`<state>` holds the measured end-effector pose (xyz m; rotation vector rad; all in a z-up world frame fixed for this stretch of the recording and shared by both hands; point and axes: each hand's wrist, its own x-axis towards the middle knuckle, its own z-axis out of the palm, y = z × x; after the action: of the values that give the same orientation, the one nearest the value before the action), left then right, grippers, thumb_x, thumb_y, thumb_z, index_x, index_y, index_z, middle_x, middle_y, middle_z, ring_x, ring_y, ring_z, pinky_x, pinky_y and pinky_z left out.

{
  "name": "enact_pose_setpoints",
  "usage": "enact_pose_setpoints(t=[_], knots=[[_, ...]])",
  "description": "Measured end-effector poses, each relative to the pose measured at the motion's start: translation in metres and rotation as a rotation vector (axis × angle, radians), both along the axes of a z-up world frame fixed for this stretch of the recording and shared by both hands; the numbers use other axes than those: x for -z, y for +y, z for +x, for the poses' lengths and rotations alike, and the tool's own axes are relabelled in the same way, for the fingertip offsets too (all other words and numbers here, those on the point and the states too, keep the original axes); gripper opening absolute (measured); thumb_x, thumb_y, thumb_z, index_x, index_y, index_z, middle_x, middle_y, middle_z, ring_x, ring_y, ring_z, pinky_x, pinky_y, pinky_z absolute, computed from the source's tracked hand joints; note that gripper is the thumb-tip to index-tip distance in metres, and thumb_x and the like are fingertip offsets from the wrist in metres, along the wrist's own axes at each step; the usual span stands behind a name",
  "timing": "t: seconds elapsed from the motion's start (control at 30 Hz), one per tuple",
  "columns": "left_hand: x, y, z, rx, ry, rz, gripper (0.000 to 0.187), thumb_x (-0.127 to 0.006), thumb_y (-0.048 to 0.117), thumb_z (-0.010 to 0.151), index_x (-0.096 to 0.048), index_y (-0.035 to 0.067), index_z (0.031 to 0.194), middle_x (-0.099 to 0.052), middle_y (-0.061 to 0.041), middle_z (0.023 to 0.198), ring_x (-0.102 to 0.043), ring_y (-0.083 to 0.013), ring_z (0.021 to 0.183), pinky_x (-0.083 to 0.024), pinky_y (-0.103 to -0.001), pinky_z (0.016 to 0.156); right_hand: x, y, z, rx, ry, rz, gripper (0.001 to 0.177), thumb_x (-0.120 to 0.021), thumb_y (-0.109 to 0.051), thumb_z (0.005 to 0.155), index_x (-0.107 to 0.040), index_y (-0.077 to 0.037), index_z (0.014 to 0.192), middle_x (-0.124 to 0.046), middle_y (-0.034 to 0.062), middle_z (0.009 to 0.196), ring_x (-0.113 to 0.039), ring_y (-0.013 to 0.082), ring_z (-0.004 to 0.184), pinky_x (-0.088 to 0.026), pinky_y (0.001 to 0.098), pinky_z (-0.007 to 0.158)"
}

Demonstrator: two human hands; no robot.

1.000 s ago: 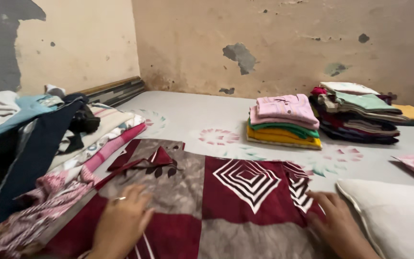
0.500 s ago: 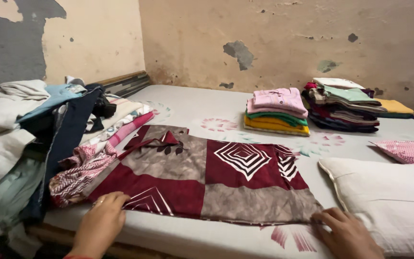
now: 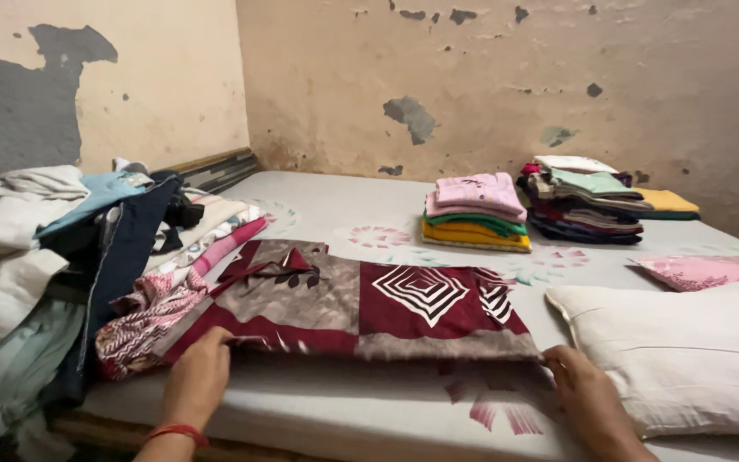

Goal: The person removes a pillow from a pink floral pillowcase and places the case aside. They then unfold a maroon and grey patterned pillowcase, insert the pillow, and fold the case neatly around the pillow. The folded pillow is placed on the bed.

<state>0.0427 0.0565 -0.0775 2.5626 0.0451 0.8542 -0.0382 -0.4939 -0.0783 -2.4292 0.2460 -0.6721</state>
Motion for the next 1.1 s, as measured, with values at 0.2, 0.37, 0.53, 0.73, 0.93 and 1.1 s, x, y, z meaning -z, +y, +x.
enact_pose_setpoints(t=[0.2, 0.37, 0.53, 0.73, 0.93, 1.1], knots=[[-0.014, 0.02, -0.007, 0.132, -0.233, 0.042, 0.019, -0.057, 0.018, 0.094, -0.065, 0.008, 0.108, -0.07, -0.015, 0.118, -0.063, -0.0347, 0.117, -0.052, -0.047, 0.094, -0.014, -0.005, -0.017, -0.054, -0.334, 0.013, 0.021, -0.063, -0.02, 0.096, -0.069, -0.011, 0.114, -0.078, 0.0121, 0.104, -0.075, 0.0285, 0.093, -0.058, 0.037, 0.08], [-0.002, 0.034, -0.034, 0.153, -0.257, 0.156, 0.024, -0.058, 0.018, 0.093, -0.067, 0.008, 0.113, -0.067, -0.017, 0.129, -0.058, -0.033, 0.126, -0.049, -0.045, 0.1, 0.009, -0.032, -0.052, -0.103, -0.401, -0.266, 0.018, -0.062, -0.018, 0.093, -0.069, -0.013, 0.109, -0.074, 0.0082, 0.115, -0.073, 0.0293, 0.104, -0.057, 0.0378, 0.083], [0.028, 0.051, -0.039, 0.229, -0.143, 0.141, 0.025, -0.06, 0.02, 0.091, -0.069, 0.009, 0.112, -0.072, -0.01, 0.123, -0.056, -0.0298, 0.135, -0.049, -0.042, 0.103, 0.102, -0.092, -0.028, -0.558, -0.309, 0.157, 0.022, -0.065, -0.016, 0.089, -0.074, -0.014, 0.11, -0.073, 0.01, 0.119, -0.07, 0.0286, 0.113, -0.056, 0.038, 0.092], [0.028, 0.045, -0.052, 0.129, -0.017, 0.18, 0.028, -0.057, 0.023, 0.092, -0.069, 0.013, 0.116, -0.07, -0.008, 0.126, -0.055, -0.0281, 0.135, -0.048, -0.043, 0.105, 0.131, -0.091, -0.033, -0.289, -0.25, -0.324, 0.028, -0.074, -0.019, 0.083, -0.076, -0.02, 0.11, -0.076, 0.0053, 0.116, -0.07, 0.0236, 0.114, -0.057, 0.035, 0.093], [-0.032, -0.015, -0.097, -0.103, 0.219, 0.35, 0.028, -0.057, 0.035, 0.093, -0.067, 0.026, 0.118, -0.074, 0.001, 0.108, -0.07, -0.0199, 0.11, -0.057, -0.04, 0.091, 0.09, -0.062, -0.065, -0.176, -0.499, -0.514, 0.013, -0.077, -0.023, 0.08, -0.074, -0.022, 0.093, -0.076, -0.004, 0.095, -0.066, 0.0269, 0.11, -0.052, 0.0437, 0.1], [-0.062, -0.105, -0.098, 0.156, -0.102, 0.193, 0.023, -0.061, 0.037, 0.09, -0.074, 0.022, 0.102, -0.077, -0.003, 0.096, -0.073, -0.0283, 0.088, -0.058, -0.043, 0.074, 0.046, -0.042, -0.082, -0.05, -0.439, -0.264, 0.024, -0.074, -0.019, 0.083, -0.075, -0.017, 0.107, -0.072, 0.0095, 0.113, -0.065, 0.0284, 0.115, -0.052, 0.0382, 0.097]])
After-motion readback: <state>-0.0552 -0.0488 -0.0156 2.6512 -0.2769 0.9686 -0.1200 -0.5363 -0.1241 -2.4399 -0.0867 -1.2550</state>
